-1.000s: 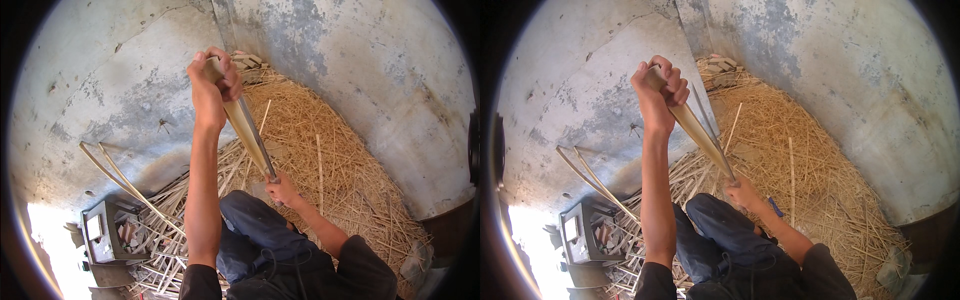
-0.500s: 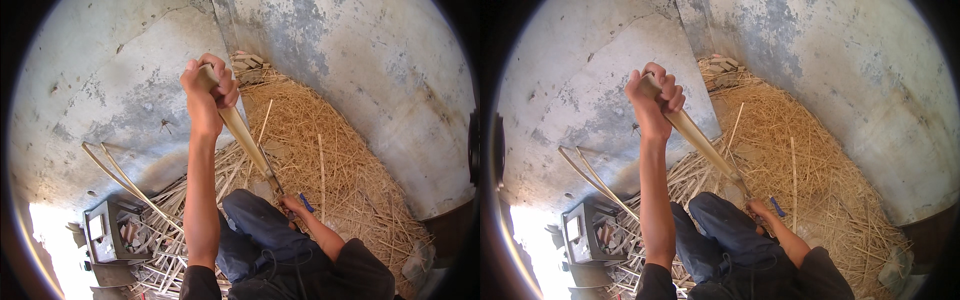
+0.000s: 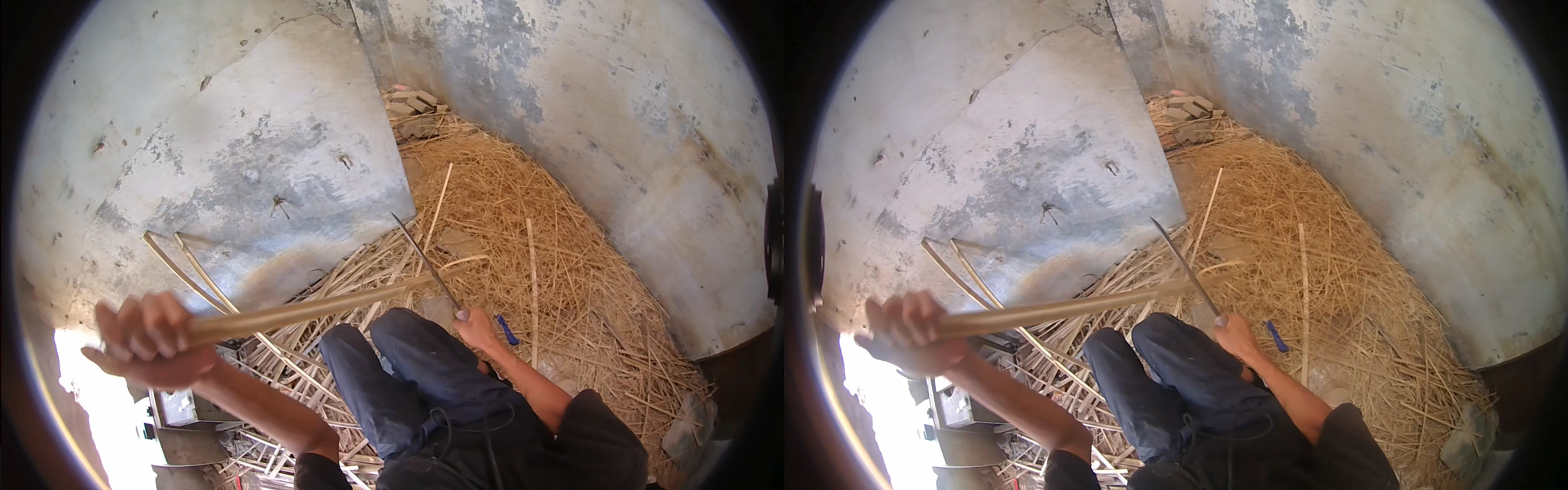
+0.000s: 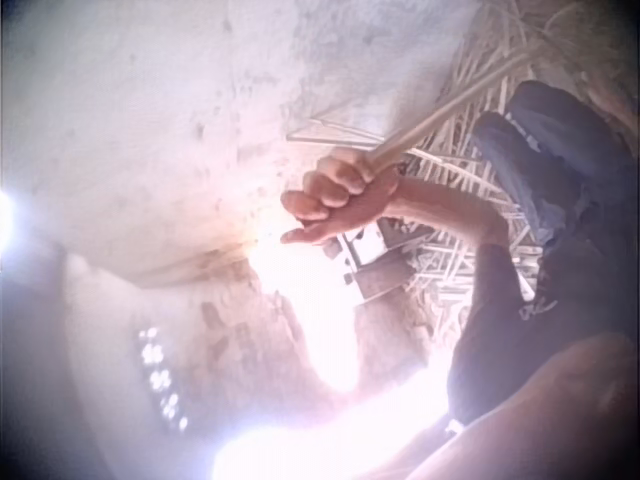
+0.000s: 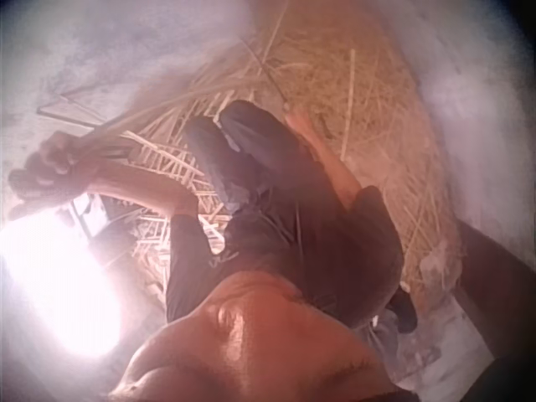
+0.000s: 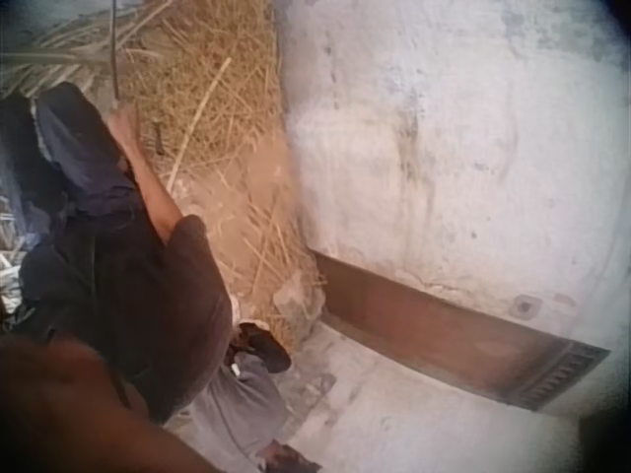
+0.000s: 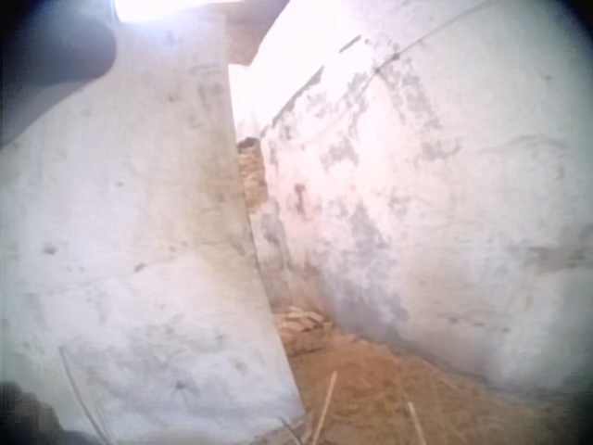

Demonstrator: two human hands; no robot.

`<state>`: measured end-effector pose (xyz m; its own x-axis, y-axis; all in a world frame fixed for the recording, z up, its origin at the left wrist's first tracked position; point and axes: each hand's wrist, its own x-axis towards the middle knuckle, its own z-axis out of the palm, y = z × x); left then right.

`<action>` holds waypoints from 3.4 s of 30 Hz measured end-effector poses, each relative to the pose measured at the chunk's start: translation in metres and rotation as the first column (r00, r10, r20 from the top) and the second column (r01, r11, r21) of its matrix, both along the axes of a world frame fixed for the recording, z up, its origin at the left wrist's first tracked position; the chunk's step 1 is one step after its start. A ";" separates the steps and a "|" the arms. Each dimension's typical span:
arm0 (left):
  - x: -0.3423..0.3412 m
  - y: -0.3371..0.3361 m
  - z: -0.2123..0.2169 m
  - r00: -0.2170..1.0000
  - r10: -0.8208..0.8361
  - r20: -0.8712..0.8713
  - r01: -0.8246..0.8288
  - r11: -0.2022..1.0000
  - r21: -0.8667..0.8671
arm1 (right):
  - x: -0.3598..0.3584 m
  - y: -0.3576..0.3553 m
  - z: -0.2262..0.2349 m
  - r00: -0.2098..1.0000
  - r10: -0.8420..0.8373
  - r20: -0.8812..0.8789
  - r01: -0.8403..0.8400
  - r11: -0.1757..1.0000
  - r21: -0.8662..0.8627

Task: The person sits on a straw-covered floor and uses a large knife to split long bamboo poles into thin strips. They hold the bamboo with one hand and use the knife to drive a split down the length of the pole, separating it into smaller pieces.

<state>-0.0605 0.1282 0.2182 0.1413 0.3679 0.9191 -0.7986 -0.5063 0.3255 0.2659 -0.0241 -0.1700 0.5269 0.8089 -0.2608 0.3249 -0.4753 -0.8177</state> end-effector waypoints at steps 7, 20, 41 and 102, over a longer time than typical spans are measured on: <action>-0.104 -0.070 -0.002 0.922 -0.354 0.158 0.341 0.934 0.105 | 0.015 0.017 0.027 0.990 0.000 0.139 -0.033 0.971 0.237; -0.105 -0.079 -0.040 0.837 -0.496 0.231 0.438 0.860 0.260 | -0.011 0.024 0.142 0.916 0.212 0.342 -0.335 0.873 0.356; -0.278 -0.115 -0.089 0.155 0.988 -0.013 -0.941 0.144 -0.306 | 0.142 -0.181 -0.214 0.886 -0.338 0.318 0.456 0.763 -0.458; -0.257 -0.086 -0.219 0.653 0.579 0.488 -0.095 0.703 -0.705 | 0.068 -0.073 -0.242 0.921 -0.122 0.369 0.341 0.711 -0.616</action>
<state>-0.3172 0.0420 -0.0006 -0.6333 0.7207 0.2821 -0.7177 -0.6833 0.1344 0.3336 -0.0972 -0.4119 0.8100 0.3298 -0.4850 0.2905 -0.9440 -0.1566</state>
